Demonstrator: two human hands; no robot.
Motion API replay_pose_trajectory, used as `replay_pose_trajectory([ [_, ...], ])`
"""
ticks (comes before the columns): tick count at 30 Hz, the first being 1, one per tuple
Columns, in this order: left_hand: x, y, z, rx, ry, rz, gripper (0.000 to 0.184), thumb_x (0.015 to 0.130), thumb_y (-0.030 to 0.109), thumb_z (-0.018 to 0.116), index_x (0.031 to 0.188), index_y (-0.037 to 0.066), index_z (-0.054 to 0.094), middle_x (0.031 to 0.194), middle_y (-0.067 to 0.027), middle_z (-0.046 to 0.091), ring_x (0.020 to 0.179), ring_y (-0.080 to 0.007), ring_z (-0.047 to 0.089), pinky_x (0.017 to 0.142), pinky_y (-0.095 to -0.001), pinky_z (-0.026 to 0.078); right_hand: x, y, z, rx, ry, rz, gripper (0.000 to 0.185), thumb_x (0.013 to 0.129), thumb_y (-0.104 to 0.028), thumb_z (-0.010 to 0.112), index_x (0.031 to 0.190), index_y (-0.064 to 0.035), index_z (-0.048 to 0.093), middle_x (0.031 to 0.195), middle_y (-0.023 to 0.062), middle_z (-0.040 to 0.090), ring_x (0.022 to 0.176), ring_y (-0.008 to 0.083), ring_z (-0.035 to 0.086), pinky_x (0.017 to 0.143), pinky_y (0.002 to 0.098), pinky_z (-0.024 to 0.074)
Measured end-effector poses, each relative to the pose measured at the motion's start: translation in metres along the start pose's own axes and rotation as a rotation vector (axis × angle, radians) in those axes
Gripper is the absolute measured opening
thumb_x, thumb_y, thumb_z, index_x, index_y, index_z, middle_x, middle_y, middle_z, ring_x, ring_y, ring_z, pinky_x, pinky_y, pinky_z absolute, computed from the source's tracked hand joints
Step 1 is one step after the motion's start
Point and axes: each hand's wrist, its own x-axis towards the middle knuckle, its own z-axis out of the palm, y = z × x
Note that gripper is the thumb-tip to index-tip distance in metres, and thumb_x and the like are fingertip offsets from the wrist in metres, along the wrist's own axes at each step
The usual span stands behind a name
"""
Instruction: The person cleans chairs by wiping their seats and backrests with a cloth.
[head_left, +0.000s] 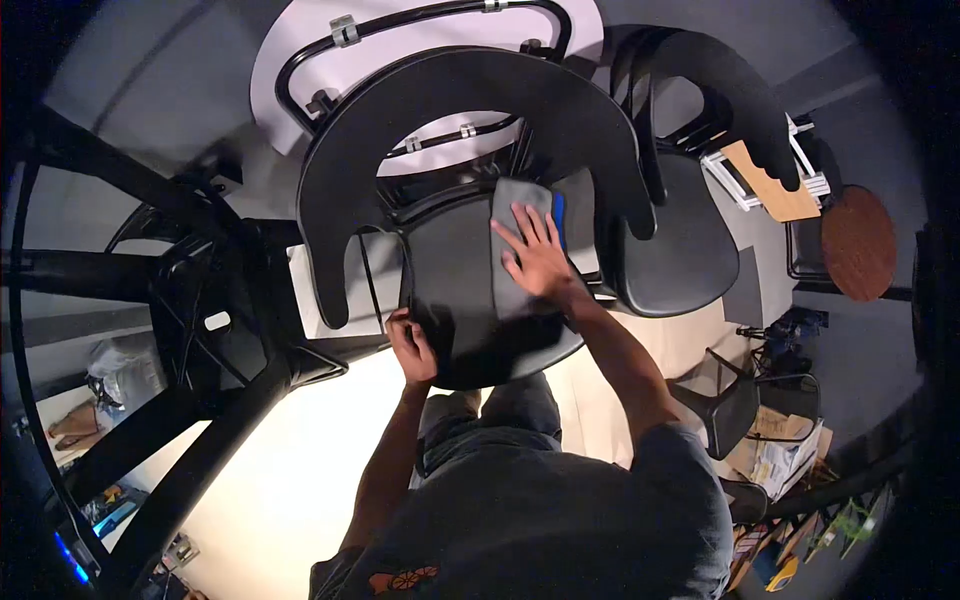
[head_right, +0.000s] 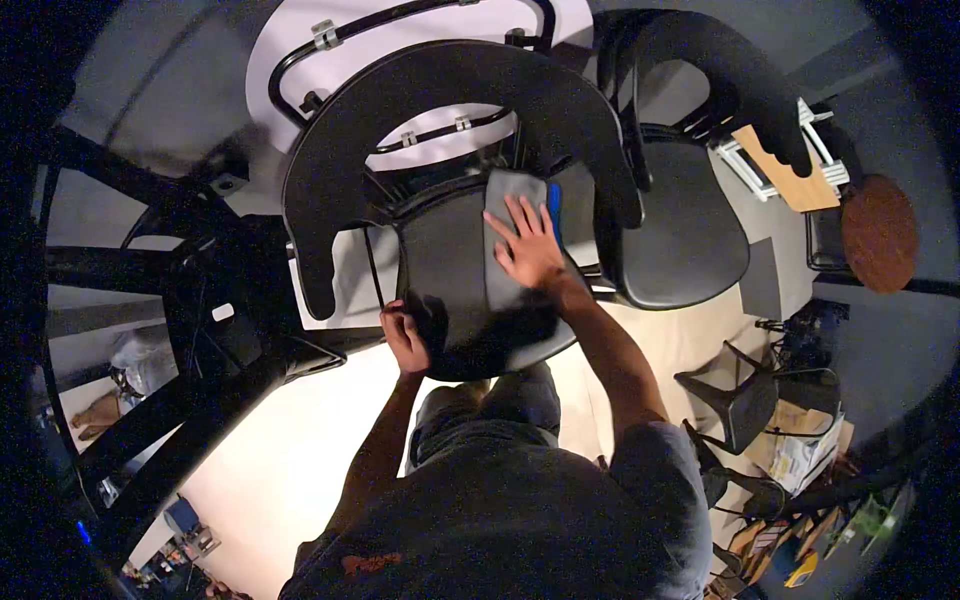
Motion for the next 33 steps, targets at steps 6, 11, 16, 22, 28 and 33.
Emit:
replay_pose_trajectory([
  [6, -0.001, -0.006, -0.004, -0.075, 0.021, 0.034, 0.022, 0.106, 0.021, 0.045, 0.111, 0.001, 0.053, 0.13, -0.0232, 0.054, 0.12, -0.0376, 0.051, 0.107, -0.0454, 0.039, 0.05, -0.099, 0.042, 0.069, 0.033, -0.055, 0.071, 0.097, -0.032, 0.059, 0.165, -0.0187, 0.043, 0.175, 0.0238, 0.028, 0.161, 0.0467, 0.025, 0.13, 0.0666, 0.0169],
  [11, 0.0, -0.009, -0.002, -0.149, 0.141, 0.08, 0.027, 0.11, 0.022, 0.042, 0.123, 0.001, 0.052, 0.131, -0.0192, 0.053, 0.119, -0.0341, 0.052, 0.106, -0.0448, 0.04, -0.024, -0.141, 0.018, 0.44, -0.171, -0.344, 0.072, 0.094, -0.034, 0.062, 0.162, -0.0151, 0.047, 0.176, 0.0164, 0.031, 0.164, 0.0377, 0.024, 0.134, 0.0602, 0.0119],
  [16, 0.001, -0.003, -0.001, -0.166, 0.091, 0.017, 0.029, 0.107, 0.021, 0.046, 0.125, 0.0, 0.053, 0.132, -0.0227, 0.053, 0.12, -0.0361, 0.052, 0.107, -0.0454, 0.039, -0.088, -0.091, -0.027, 0.292, -0.175, -0.069, 0.066, 0.093, -0.029, 0.064, 0.155, -0.0112, 0.052, 0.176, 0.0189, 0.028, 0.163, 0.0424, 0.022, 0.133, 0.0569, 0.0142],
  [22, 0.004, 0.002, -0.004, -0.111, 0.059, 0.016, 0.028, 0.108, 0.02, 0.045, 0.125, 0.0, 0.053, 0.131, -0.0226, 0.054, 0.121, -0.0365, 0.052, 0.107, -0.0452, 0.04, -0.013, -0.054, 0.021, 0.055, 0.102, 0.148, 0.06, 0.095, -0.028, 0.061, 0.152, -0.0111, 0.054, 0.173, 0.0206, 0.032, 0.159, 0.0492, 0.027, 0.131, 0.0594, 0.0182],
  [28, 0.005, -0.005, -0.003, -0.08, 0.032, 0.013, 0.027, 0.108, 0.019, 0.045, 0.125, 0.0, 0.054, 0.13, -0.0224, 0.054, 0.12, -0.0369, 0.053, 0.107, -0.0451, 0.04, 0.1, -0.094, 0.076, -0.072, 0.384, 0.083, 0.068, 0.091, -0.037, 0.059, 0.151, -0.005, 0.055, 0.159, 0.0273, 0.047, 0.153, 0.0509, 0.035, 0.128, 0.0631, 0.0202],
  [33, -0.003, -0.002, -0.006, -0.1, 0.037, -0.019, 0.027, 0.109, 0.018, 0.045, 0.125, 0.0, 0.054, 0.129, -0.0221, 0.055, 0.119, -0.0367, 0.054, 0.107, -0.0446, 0.041, 0.117, -0.153, 0.084, -0.074, 0.117, 0.093, 0.057, 0.095, -0.032, 0.057, 0.146, -0.0065, 0.059, 0.15, 0.0224, 0.056, 0.149, 0.044, 0.042, 0.127, 0.06, 0.0253],
])
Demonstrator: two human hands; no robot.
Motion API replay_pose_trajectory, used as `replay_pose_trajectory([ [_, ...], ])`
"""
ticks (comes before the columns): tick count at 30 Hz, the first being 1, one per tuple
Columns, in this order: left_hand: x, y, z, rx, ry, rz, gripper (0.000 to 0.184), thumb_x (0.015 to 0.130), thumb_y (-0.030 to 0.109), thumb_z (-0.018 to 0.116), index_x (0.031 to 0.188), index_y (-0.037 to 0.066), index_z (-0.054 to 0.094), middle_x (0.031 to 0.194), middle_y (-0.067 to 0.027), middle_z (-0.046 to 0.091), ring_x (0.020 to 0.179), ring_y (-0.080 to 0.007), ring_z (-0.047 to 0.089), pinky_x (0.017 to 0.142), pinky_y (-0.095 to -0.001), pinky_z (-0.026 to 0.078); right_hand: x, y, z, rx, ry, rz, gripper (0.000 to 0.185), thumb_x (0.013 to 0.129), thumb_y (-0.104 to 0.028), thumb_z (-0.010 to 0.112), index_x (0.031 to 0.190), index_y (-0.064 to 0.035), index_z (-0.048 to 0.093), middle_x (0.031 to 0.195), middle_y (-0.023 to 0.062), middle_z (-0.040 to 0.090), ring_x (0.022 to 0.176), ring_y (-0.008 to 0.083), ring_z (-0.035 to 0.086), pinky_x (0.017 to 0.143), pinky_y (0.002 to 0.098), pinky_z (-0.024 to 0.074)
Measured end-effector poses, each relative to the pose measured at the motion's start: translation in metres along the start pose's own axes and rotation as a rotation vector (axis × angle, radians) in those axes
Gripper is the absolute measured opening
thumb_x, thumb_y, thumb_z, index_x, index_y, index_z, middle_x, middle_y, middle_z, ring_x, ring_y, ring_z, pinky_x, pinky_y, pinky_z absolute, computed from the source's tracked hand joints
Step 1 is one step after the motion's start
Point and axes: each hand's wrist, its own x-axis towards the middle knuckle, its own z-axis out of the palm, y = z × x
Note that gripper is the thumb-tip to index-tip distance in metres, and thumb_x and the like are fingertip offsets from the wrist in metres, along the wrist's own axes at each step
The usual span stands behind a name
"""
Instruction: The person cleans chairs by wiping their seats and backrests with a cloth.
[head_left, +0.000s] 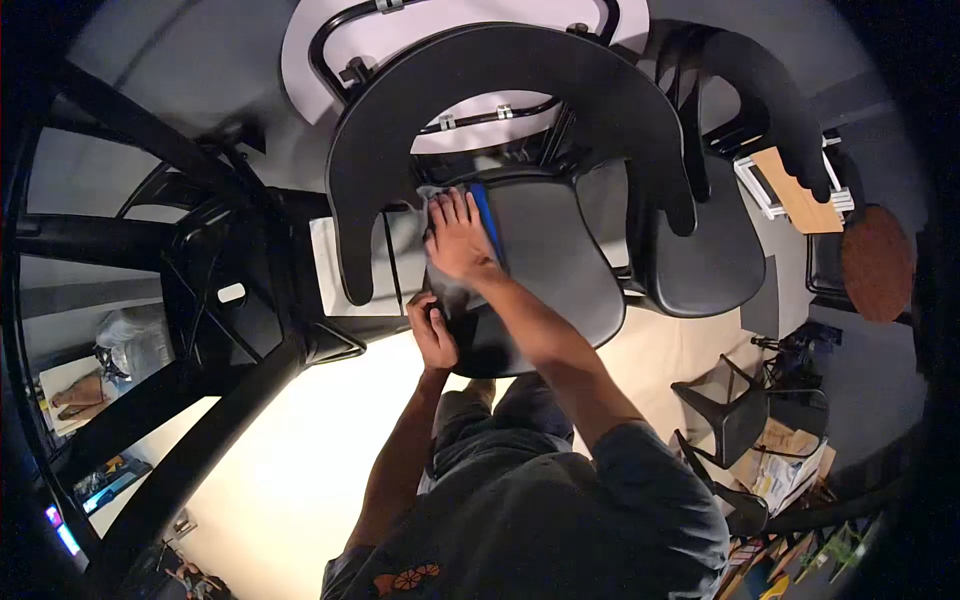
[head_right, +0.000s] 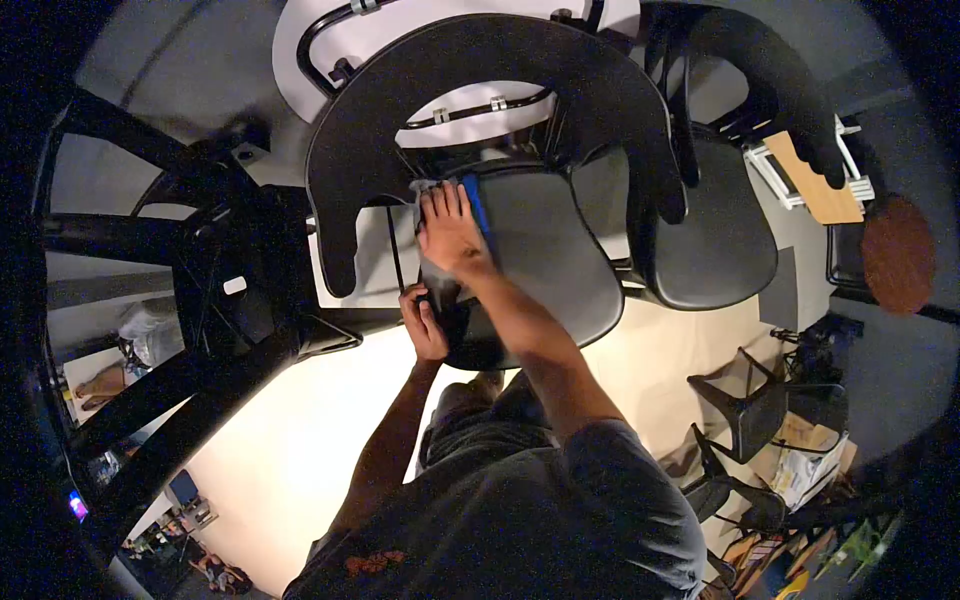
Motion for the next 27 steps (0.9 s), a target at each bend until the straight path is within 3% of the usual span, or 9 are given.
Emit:
replay_pose_trajectory([
  [3, 0.004, -0.003, 0.004, -0.026, -0.004, 0.019, 0.027, 0.109, 0.018, 0.044, 0.125, 0.0, 0.055, 0.127, -0.0217, 0.055, 0.118, -0.0361, 0.054, 0.106, -0.0442, 0.041, -0.003, 0.072, -0.014, 0.112, 0.071, -0.15, 0.053, 0.1, -0.03, 0.056, 0.149, -0.0103, 0.057, 0.149, 0.0162, 0.058, 0.147, 0.0395, 0.046, 0.126, 0.0571, 0.0283],
  [10, 0.008, 0.005, 0.002, -0.032, -0.036, 0.002, 0.026, 0.11, 0.018, 0.046, 0.125, 0.0, 0.056, 0.126, -0.0209, 0.056, 0.117, -0.0355, 0.054, 0.106, -0.0436, 0.042, -0.097, 0.173, -0.084, -0.039, 0.078, 0.158, 0.06, 0.105, -0.032, 0.056, 0.163, -0.0184, 0.047, 0.172, 0.0109, 0.04, 0.151, 0.0395, 0.045, 0.122, 0.0494, 0.0398],
  [11, 0.008, 0.007, 0.002, -0.022, -0.037, 0.003, 0.026, 0.11, 0.018, 0.046, 0.125, 0.0, 0.056, 0.125, -0.0207, 0.056, 0.117, -0.0354, 0.054, 0.106, -0.0436, 0.042, -0.122, 0.173, -0.094, 0.018, -0.015, 0.292, 0.058, 0.107, -0.032, 0.056, 0.162, -0.0177, 0.048, 0.165, 0.0145, 0.047, 0.141, 0.0426, 0.054, 0.112, 0.0506, 0.0482],
  [13, 0.008, 0.011, 0.0, 0.001, -0.04, 0.001, 0.026, 0.11, 0.018, 0.046, 0.125, 0.0, 0.056, 0.125, -0.0203, 0.056, 0.117, -0.0353, 0.054, 0.106, -0.0436, 0.042, -0.172, 0.177, -0.115, 0.164, -0.195, 0.557, 0.062, 0.104, -0.033, 0.059, 0.164, -0.0203, 0.046, 0.149, 0.0211, 0.057, 0.12, 0.0443, 0.064, 0.099, 0.0508, 0.0535],
  [15, 0.007, 0.012, -0.001, -0.011, -0.041, 0.006, 0.026, 0.11, 0.018, 0.047, 0.125, 0.0, 0.056, 0.125, -0.0202, 0.056, 0.117, -0.0352, 0.054, 0.106, -0.0437, 0.042, -0.223, 0.172, -0.115, -0.012, 0.051, 0.427, 0.062, 0.104, -0.033, 0.058, 0.163, -0.0172, 0.046, 0.134, 0.0262, 0.06, 0.102, 0.0453, 0.064, 0.09, 0.0485, 0.0533],
  [17, 0.007, 0.013, -0.001, -0.019, -0.045, 0.008, 0.026, 0.11, 0.018, 0.047, 0.125, 0.0, 0.057, 0.125, -0.0199, 0.056, 0.117, -0.035, 0.054, 0.106, -0.0437, 0.041, -0.245, 0.16, -0.114, -0.102, 0.06, 0.462, 0.063, 0.104, -0.032, 0.058, 0.163, -0.0153, 0.046, 0.131, 0.0267, 0.06, 0.1, 0.045, 0.063, 0.089, 0.0479, 0.0531],
  [20, 0.008, 0.008, 0.002, -0.022, -0.049, 0.001, 0.026, 0.11, 0.018, 0.047, 0.125, 0.0, 0.057, 0.125, -0.0197, 0.056, 0.117, -0.0348, 0.054, 0.106, -0.0437, 0.041, -0.226, 0.163, -0.109, -0.255, 0.022, 0.444, 0.063, 0.105, -0.031, 0.055, 0.164, -0.0119, 0.044, 0.126, 0.0265, 0.06, 0.097, 0.0439, 0.062, 0.087, 0.0462, 0.0523],
  [21, 0.007, 0.004, 0.002, -0.022, -0.048, -0.006, 0.026, 0.11, 0.018, 0.047, 0.125, 0.0, 0.057, 0.124, -0.0196, 0.056, 0.117, -0.0347, 0.054, 0.106, -0.0437, 0.041, -0.204, 0.165, -0.109, -0.197, -0.037, 0.423, 0.063, 0.105, -0.029, 0.057, 0.162, -0.0052, 0.043, 0.124, 0.0252, 0.061, 0.101, 0.0436, 0.062, 0.089, 0.0499, 0.052],
  [27, 0.005, -0.001, 0.004, 0.053, -0.079, 0.01, 0.025, 0.11, 0.018, 0.047, 0.123, 0.0, 0.057, 0.123, -0.0193, 0.057, 0.116, -0.0346, 0.053, 0.106, -0.0437, 0.041, -0.059, 0.166, -0.047, -0.052, 0.069, 0.562, 0.064, 0.104, -0.033, 0.054, 0.161, -0.0051, 0.042, 0.117, 0.0205, 0.062, 0.096, 0.0395, 0.065, 0.089, 0.0494, 0.0535],
])
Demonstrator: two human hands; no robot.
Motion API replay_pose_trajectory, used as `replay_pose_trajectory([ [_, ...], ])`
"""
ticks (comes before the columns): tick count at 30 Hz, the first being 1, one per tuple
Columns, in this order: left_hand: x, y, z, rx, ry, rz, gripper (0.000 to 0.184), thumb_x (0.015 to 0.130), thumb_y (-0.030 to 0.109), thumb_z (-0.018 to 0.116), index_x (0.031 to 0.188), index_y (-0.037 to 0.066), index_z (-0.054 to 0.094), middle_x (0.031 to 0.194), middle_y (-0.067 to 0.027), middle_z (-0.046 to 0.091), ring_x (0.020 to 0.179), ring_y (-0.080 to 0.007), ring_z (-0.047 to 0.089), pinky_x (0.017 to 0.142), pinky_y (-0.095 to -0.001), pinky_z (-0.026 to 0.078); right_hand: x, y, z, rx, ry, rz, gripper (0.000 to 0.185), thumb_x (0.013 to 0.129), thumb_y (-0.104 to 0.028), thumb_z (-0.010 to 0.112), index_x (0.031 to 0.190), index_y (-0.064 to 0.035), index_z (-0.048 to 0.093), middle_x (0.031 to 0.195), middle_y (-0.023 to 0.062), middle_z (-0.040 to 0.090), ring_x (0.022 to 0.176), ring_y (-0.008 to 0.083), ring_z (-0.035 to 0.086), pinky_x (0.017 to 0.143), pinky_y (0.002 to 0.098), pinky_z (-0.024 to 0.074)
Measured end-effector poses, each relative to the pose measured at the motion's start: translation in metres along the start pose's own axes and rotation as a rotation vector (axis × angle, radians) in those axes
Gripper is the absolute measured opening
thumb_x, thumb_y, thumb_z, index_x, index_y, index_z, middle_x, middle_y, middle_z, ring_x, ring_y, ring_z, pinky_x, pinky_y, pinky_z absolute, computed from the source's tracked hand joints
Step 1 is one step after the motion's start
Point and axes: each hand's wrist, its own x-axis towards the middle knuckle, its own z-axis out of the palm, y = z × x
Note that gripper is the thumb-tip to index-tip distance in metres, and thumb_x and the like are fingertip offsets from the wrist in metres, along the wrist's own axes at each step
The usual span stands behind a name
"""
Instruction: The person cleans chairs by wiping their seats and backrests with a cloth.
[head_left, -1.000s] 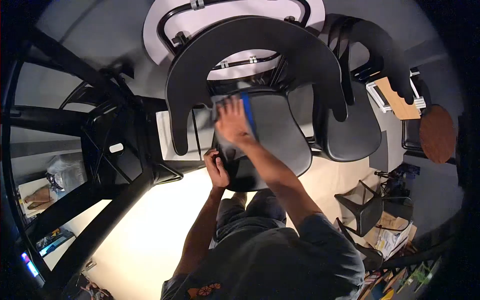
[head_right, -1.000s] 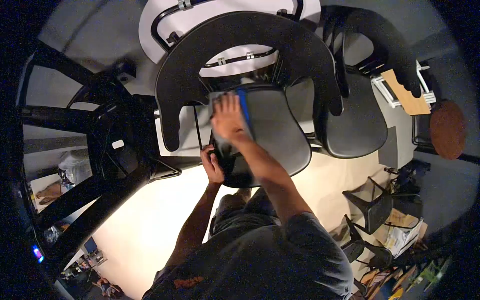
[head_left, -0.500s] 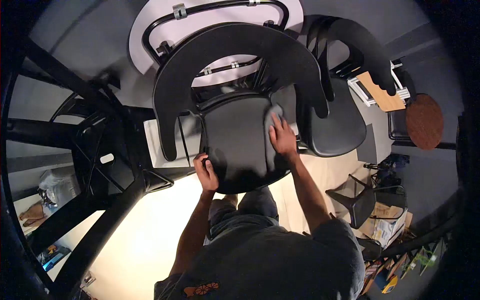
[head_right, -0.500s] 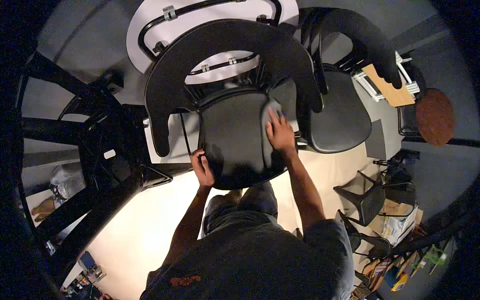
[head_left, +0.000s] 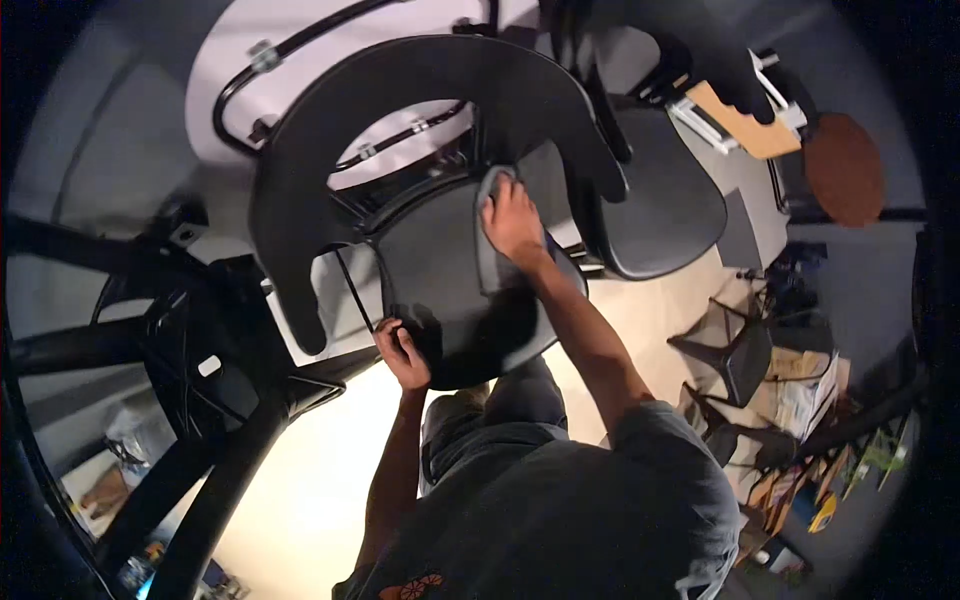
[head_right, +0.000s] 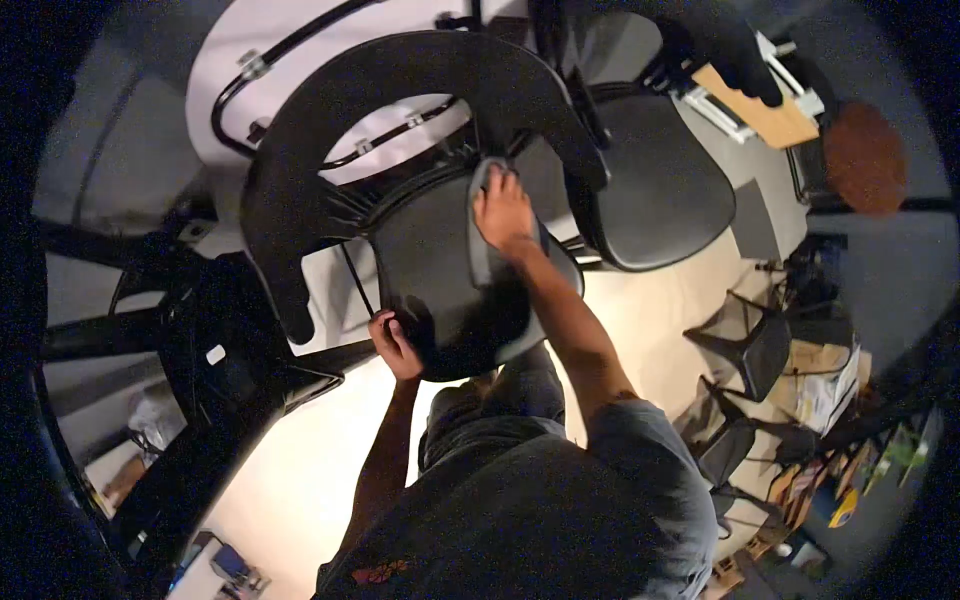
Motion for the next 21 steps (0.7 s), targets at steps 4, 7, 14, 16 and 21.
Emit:
replay_pose_trajectory([
  [4, 0.002, 0.006, -0.001, 0.085, -0.067, 0.019, 0.025, 0.109, 0.018, 0.047, 0.123, 0.0, 0.058, 0.122, -0.0194, 0.056, 0.114, -0.035, 0.053, 0.106, -0.0434, 0.041, -0.027, 0.018, -0.031, 0.0, -0.003, 0.029, 0.06, 0.105, -0.033, 0.055, 0.159, -0.0088, 0.045, 0.117, 0.0196, 0.063, 0.097, 0.0402, 0.065, 0.089, 0.0496, 0.0534],
  [7, 0.007, 0.008, 0.001, 0.142, -0.074, 0.052, 0.025, 0.109, 0.018, 0.047, 0.122, 0.001, 0.058, 0.122, -0.0195, 0.056, 0.114, -0.0351, 0.053, 0.105, -0.0435, 0.041, -0.073, 0.042, -0.058, -0.039, 0.004, -0.043, 0.058, 0.106, -0.031, 0.056, 0.159, -0.0119, 0.047, 0.117, 0.0191, 0.063, 0.099, 0.0407, 0.065, 0.091, 0.0486, 0.0525],
  [14, 0.006, -0.001, 0.0, 0.179, -0.057, 0.067, 0.023, 0.108, 0.015, 0.047, 0.121, 0.001, 0.06, 0.123, -0.0196, 0.056, 0.113, -0.0349, 0.053, 0.105, -0.0437, 0.041, -0.217, 0.064, -0.082, 0.704, 0.121, 0.55, 0.054, 0.113, -0.02, 0.048, 0.163, 0.0001, 0.038, 0.154, 0.025, 0.053, 0.138, 0.0415, 0.055, 0.118, 0.0446, 0.0424],
  [16, 0.003, -0.003, 0.0, 0.186, -0.059, 0.069, 0.022, 0.108, 0.013, 0.047, 0.121, 0.001, 0.06, 0.123, -0.0196, 0.056, 0.113, -0.0348, 0.053, 0.105, -0.0437, 0.041, -0.255, 0.02, -0.068, 0.761, 0.266, 0.558, 0.067, 0.113, -0.019, 0.051, 0.168, 0.005, 0.02, 0.174, 0.0314, 0.021, 0.16, 0.0426, 0.029, 0.129, 0.0467, 0.0302],
  [21, 0.001, -0.009, 0.0, 0.184, -0.067, 0.048, 0.022, 0.108, 0.012, 0.047, 0.121, 0.0, 0.06, 0.122, -0.0194, 0.057, 0.112, -0.035, 0.054, 0.105, -0.0434, 0.041, -0.256, 0.017, -0.071, 0.589, 0.166, 0.551, 0.067, 0.112, -0.02, 0.053, 0.17, -0.0047, 0.024, 0.173, 0.0367, 0.011, 0.155, 0.054, 0.03, 0.128, 0.057, 0.03],
])
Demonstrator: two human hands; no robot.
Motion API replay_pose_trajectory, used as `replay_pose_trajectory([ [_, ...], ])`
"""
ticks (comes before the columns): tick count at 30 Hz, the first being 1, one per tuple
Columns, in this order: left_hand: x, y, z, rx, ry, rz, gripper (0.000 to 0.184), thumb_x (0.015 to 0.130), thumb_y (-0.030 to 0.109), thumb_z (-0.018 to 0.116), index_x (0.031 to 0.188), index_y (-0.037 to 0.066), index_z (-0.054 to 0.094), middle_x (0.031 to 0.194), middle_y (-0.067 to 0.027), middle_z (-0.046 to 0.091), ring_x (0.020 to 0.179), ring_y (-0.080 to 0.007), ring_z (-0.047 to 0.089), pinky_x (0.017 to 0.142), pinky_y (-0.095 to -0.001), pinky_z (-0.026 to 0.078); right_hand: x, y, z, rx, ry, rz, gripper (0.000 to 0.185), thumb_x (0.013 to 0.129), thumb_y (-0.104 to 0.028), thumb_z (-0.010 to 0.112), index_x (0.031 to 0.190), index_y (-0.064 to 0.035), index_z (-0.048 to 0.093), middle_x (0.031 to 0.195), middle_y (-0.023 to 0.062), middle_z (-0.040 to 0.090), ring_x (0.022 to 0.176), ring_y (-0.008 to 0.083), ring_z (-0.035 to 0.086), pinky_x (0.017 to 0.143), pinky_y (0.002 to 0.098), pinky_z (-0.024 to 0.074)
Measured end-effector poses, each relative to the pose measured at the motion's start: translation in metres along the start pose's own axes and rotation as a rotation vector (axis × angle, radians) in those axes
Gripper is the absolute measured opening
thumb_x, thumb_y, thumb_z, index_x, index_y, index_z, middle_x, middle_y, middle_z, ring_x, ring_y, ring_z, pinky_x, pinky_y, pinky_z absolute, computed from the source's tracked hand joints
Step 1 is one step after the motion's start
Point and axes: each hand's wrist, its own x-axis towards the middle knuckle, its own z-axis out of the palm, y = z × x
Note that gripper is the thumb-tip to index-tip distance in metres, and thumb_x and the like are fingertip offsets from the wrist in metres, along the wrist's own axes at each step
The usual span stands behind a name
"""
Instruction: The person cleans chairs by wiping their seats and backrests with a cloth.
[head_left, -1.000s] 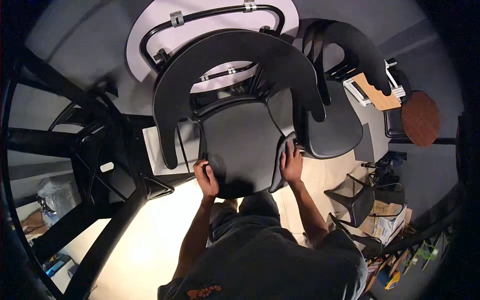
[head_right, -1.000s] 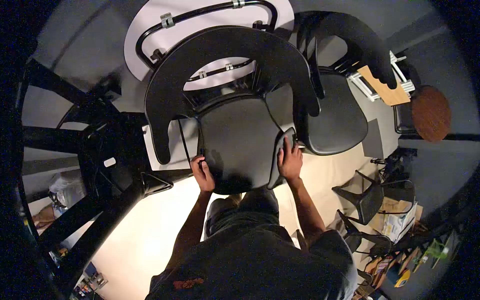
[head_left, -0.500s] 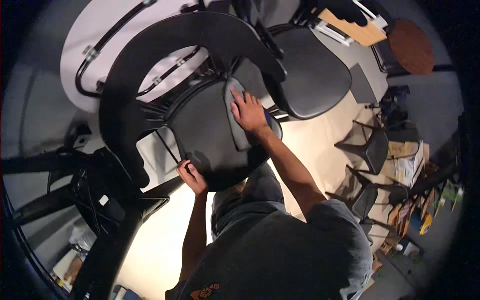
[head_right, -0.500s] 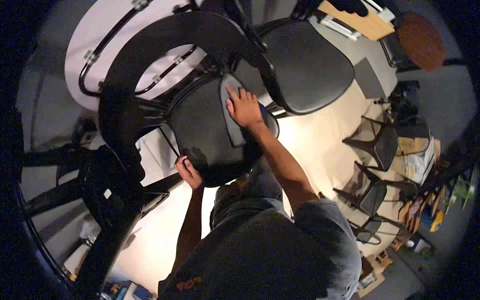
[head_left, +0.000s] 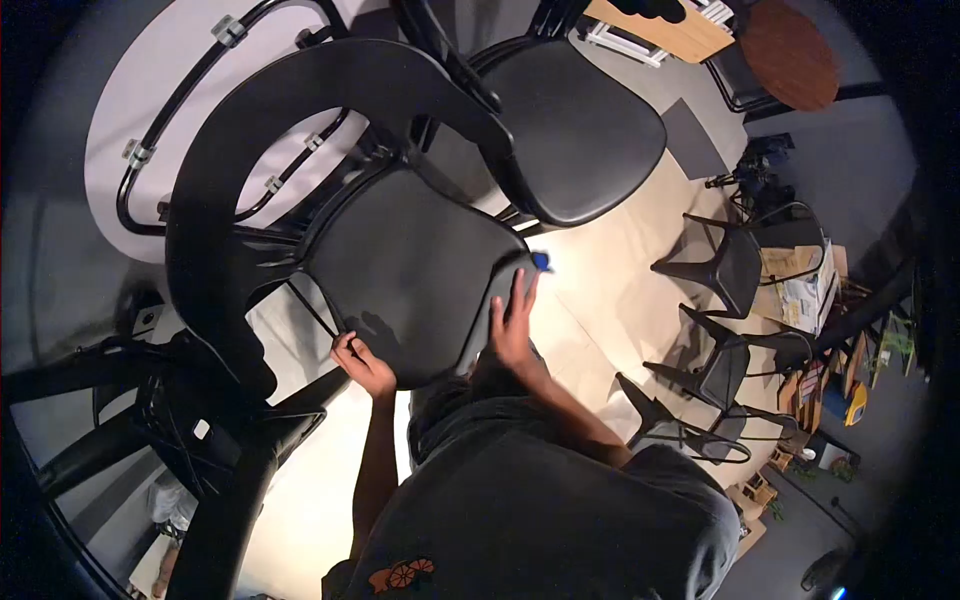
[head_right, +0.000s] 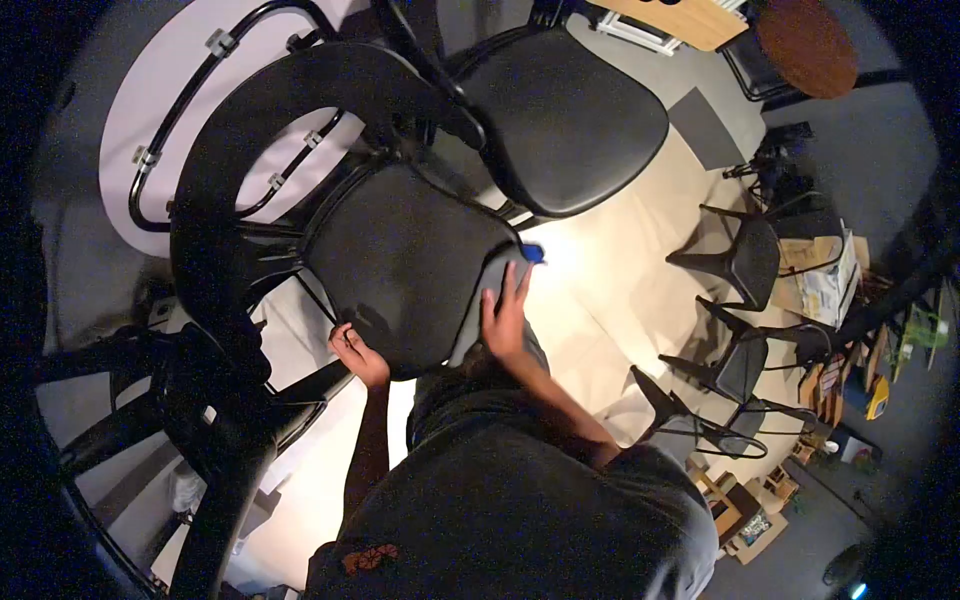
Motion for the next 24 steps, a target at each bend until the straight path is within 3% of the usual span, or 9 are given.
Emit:
replay_pose_trajectory([
  [3, 0.002, 0.006, -0.001, -0.002, 0.023, 0.015, 0.021, 0.108, 0.013, 0.047, 0.12, 0.0, 0.06, 0.122, -0.0195, 0.057, 0.112, -0.0351, 0.054, 0.104, -0.0435, 0.042, 0.069, -0.007, -0.017, -0.097, -0.065, -0.097, 0.068, 0.108, -0.023, 0.058, 0.169, -0.0084, 0.032, 0.171, 0.0343, 0.022, 0.154, 0.0533, 0.034, 0.126, 0.0569, 0.0327],
  [7, 0.003, 0.009, 0.001, -0.013, 0.067, 0.023, 0.021, 0.108, 0.014, 0.048, 0.12, 0.0, 0.06, 0.122, -0.0197, 0.057, 0.112, -0.0353, 0.054, 0.104, -0.0437, 0.042, 0.141, -0.023, 0.003, -0.72, -0.245, -0.636, 0.071, 0.102, -0.037, 0.055, 0.167, -0.0125, 0.038, 0.164, 0.0282, 0.042, 0.149, 0.0455, 0.043, 0.122, 0.053, 0.0364],
  [11, 0.002, 0.005, 0.004, -0.016, 0.075, 0.011, 0.023, 0.109, 0.016, 0.048, 0.121, 0.0, 0.059, 0.123, -0.0204, 0.058, 0.113, -0.0355, 0.055, 0.105, -0.0442, 0.042, 0.197, -0.059, 0.077, -0.555, -0.351, -0.71, 0.071, 0.103, -0.039, 0.051, 0.167, -0.0112, 0.038, 0.166, 0.0291, 0.039, 0.152, 0.0463, 0.039, 0.125, 0.0556, 0.0303],
  [13, -0.004, 0.005, -0.003, 0.013, 0.074, -0.02, 0.024, 0.11, 0.016, 0.047, 0.122, 0.0, 0.059, 0.123, -0.0208, 0.058, 0.113, -0.0356, 0.055, 0.105, -0.0443, 0.042, 0.18, -0.075, 0.109, -0.499, -0.352, -0.68, 0.072, 0.103, -0.039, 0.051, 0.167, -0.0092, 0.038, 0.167, 0.0297, 0.037, 0.154, 0.048, 0.035, 0.127, 0.0576, 0.0272],
  [15, 0.001, 0.006, -0.003, -0.033, 0.046, -0.034, 0.026, 0.111, 0.018, 0.046, 0.125, -0.001, 0.057, 0.124, -0.0201, 0.059, 0.114, -0.0335, 0.056, 0.105, -0.0426, 0.043, 0.149, -0.092, 0.131, -0.569, -0.146, -0.714, 0.073, 0.103, -0.038, 0.049, 0.167, -0.005, 0.037, 0.17, 0.0301, 0.034, 0.155, 0.0533, 0.032, 0.129, 0.0643, 0.0193],
  [17, -0.002, 0.0, -0.004, -0.135, 0.08, -0.073, 0.029, 0.112, 0.02, 0.044, 0.126, -0.001, 0.057, 0.124, -0.0193, 0.059, 0.114, -0.032, 0.056, 0.105, -0.042, 0.043, 0.096, -0.093, 0.132, -0.441, -0.365, -0.859, 0.072, 0.103, -0.036, 0.052, 0.167, -0.006, 0.037, 0.175, 0.0303, 0.023, 0.16, 0.0534, 0.021, 0.129, 0.067, 0.0156],
  [20, -0.006, -0.011, 0.0, -0.476, 0.123, -0.131, 0.036, 0.116, 0.028, 0.04, 0.129, -0.002, 0.056, 0.125, -0.0168, 0.061, 0.115, -0.0275, 0.056, 0.105, -0.0401, 0.043, 0.011, -0.085, 0.114, -0.26, -0.527, -1.057, 0.071, 0.1, -0.033, 0.058, 0.164, -0.0078, 0.043, 0.174, 0.0254, 0.03, 0.159, 0.0484, 0.029, 0.13, 0.0626, 0.0198],
  [22, -0.003, -0.012, 0.001, -0.484, 0.157, -0.16, 0.036, 0.115, 0.026, 0.038, 0.129, -0.002, 0.055, 0.125, -0.0172, 0.061, 0.115, -0.0279, 0.056, 0.105, -0.0398, 0.043, -0.017, -0.078, 0.074, -0.359, -0.876, -1.097, 0.07, 0.107, -0.04, 0.044, 0.168, -0.0087, 0.033, 0.179, 0.0199, 0.02, 0.163, 0.0405, 0.025, 0.134, 0.061, 0.0126],
  [24, -0.005, -0.011, -0.001, -0.469, 0.189, -0.215, 0.035, 0.115, 0.023, 0.036, 0.13, -0.003, 0.054, 0.126, -0.018, 0.06, 0.114, -0.0286, 0.057, 0.105, -0.0393, 0.043, -0.014, -0.044, 0.041, -0.418, -0.836, -1.219, 0.071, 0.106, -0.043, 0.044, 0.169, -0.0122, 0.032, 0.179, 0.0161, 0.019, 0.163, 0.0374, 0.025, 0.134, 0.0596, 0.0142],
])
